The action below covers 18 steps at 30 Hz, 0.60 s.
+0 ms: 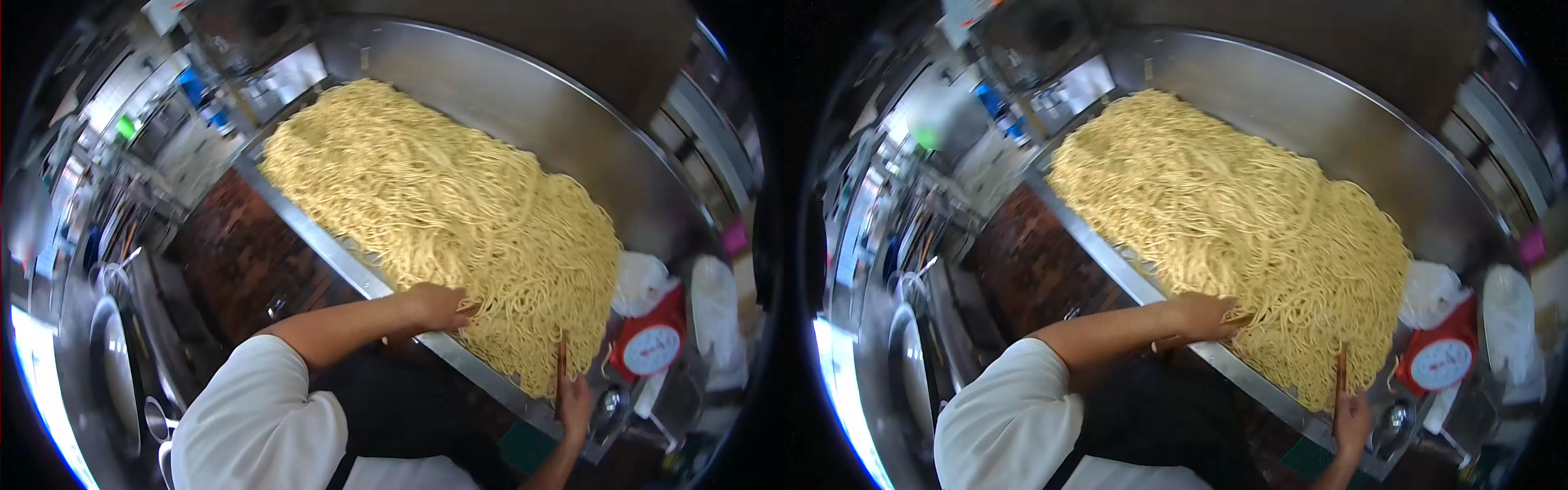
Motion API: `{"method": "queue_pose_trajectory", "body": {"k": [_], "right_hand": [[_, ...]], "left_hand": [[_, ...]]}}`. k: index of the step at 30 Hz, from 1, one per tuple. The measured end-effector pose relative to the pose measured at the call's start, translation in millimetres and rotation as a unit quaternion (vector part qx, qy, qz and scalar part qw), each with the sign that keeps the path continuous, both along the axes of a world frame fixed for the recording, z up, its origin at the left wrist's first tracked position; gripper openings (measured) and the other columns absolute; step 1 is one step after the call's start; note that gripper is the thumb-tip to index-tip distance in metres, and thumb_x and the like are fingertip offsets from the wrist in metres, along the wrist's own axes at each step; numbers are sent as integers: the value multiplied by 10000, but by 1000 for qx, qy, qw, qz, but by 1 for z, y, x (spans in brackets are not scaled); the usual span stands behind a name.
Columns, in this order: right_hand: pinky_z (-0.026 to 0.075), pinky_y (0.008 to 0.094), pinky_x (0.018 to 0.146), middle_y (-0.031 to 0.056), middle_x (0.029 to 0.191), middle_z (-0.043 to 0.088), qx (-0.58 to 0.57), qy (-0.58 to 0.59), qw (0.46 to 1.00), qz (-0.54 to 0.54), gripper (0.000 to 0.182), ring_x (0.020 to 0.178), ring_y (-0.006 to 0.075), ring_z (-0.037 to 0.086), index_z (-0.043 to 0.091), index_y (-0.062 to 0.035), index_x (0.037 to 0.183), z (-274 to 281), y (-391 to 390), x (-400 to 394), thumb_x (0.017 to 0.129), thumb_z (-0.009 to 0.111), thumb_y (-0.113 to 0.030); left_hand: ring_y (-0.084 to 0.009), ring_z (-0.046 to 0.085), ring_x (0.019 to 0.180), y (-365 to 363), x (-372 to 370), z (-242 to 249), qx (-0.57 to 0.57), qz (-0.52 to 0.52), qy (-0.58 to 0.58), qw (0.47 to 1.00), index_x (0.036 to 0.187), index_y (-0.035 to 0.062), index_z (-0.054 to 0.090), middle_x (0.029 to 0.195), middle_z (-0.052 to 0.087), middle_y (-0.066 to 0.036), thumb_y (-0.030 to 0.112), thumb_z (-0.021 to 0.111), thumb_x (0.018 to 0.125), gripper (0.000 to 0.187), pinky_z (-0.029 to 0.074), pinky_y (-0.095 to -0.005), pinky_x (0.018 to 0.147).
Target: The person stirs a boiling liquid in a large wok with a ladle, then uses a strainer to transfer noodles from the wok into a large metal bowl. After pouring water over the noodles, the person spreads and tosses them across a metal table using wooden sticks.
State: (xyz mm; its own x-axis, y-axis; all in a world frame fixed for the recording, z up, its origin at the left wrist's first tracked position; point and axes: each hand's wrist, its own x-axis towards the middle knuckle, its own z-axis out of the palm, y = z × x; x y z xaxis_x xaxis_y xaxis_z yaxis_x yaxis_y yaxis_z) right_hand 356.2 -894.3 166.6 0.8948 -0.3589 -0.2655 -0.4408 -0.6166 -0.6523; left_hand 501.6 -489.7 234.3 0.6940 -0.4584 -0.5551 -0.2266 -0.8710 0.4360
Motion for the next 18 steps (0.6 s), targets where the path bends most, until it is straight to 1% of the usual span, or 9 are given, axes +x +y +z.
{"method": "queue_pose_trajectory", "body": {"k": [2,3,5,7,9,11,13,15,18], "right_hand": [[486,359,877,194,1103,657,-127,-135,982,38,488,971,268,634,548,21,1304,-26,-28,1,913,646,-254],[486,359,877,194,1103,657,-122,-139,981,64,488,971,268,634,548,21,1304,-26,-21,8,913,646,-254],[502,358,861,192,1134,650,48,-216,975,-1,490,951,251,636,562,11,1296,-19,1,33,874,689,-203],[482,345,893,183,1215,607,104,-205,973,40,501,984,245,615,518,24,1336,-19,38,63,905,661,-188],[461,331,925,174,1295,564,154,-187,967,78,512,1018,238,594,473,38,1376,-11,88,96,937,633,-174],[472,322,898,142,1261,571,-16,-193,960,205,508,990,231,589,490,-1,1378,5,147,119,917,649,-141],[483,304,852,123,1210,588,-29,-187,945,265,505,969,189,584,520,-24,1362,43,228,132,893,673,-132],[472,408,949,243,1336,540,-112,-109,912,381,534,1168,357,560,520,31,1346,92,320,129,936,645,-288],[475,396,948,239,1288,563,-121,-60,897,420,513,1118,330,581,535,38,1319,111,427,129,914,660,-252]], "left_hand": [[-383,617,1085,39,-3,-3,-46,65,-57,995,1395,36,439,1161,646,-215,470,564,909,664,486,-442,925],[-382,613,1095,60,-7,-7,-93,103,-116,984,1384,24,449,1164,644,-216,481,592,892,686,484,-439,929],[-384,611,1094,94,-20,-19,-124,163,-142,968,1364,31,475,1158,647,-215,476,605,887,665,487,-436,920],[-383,612,1090,128,-41,-25,-156,175,-159,959,1354,25,487,1150,649,-216,453,614,881,650,490,-436,915],[-388,611,1084,164,-60,-4,-147,172,-82,971,1328,29,509,1140,652,-215,431,621,875,615,487,-443,918],[-384,617,1069,203,-80,-29,-98,186,-90,973,1264,45,557,1125,656,-206,420,626,865,552,487,-467,916],[-376,617,1077,255,-103,-27,-70,206,-40,975,1269,45,556,1131,657,-199,418,622,867,552,486,-470,924],[-368,623,1075,312,-131,-39,-63,267,-36,961,1257,49,568,1120,666,-185,408,618,870,530,496,-478,902],[-354,632,1067,394,-172,-76,-69,341,-34,937,1233,61,590,1112,672,-174,401,617,867,500,501,-476,891]]}}
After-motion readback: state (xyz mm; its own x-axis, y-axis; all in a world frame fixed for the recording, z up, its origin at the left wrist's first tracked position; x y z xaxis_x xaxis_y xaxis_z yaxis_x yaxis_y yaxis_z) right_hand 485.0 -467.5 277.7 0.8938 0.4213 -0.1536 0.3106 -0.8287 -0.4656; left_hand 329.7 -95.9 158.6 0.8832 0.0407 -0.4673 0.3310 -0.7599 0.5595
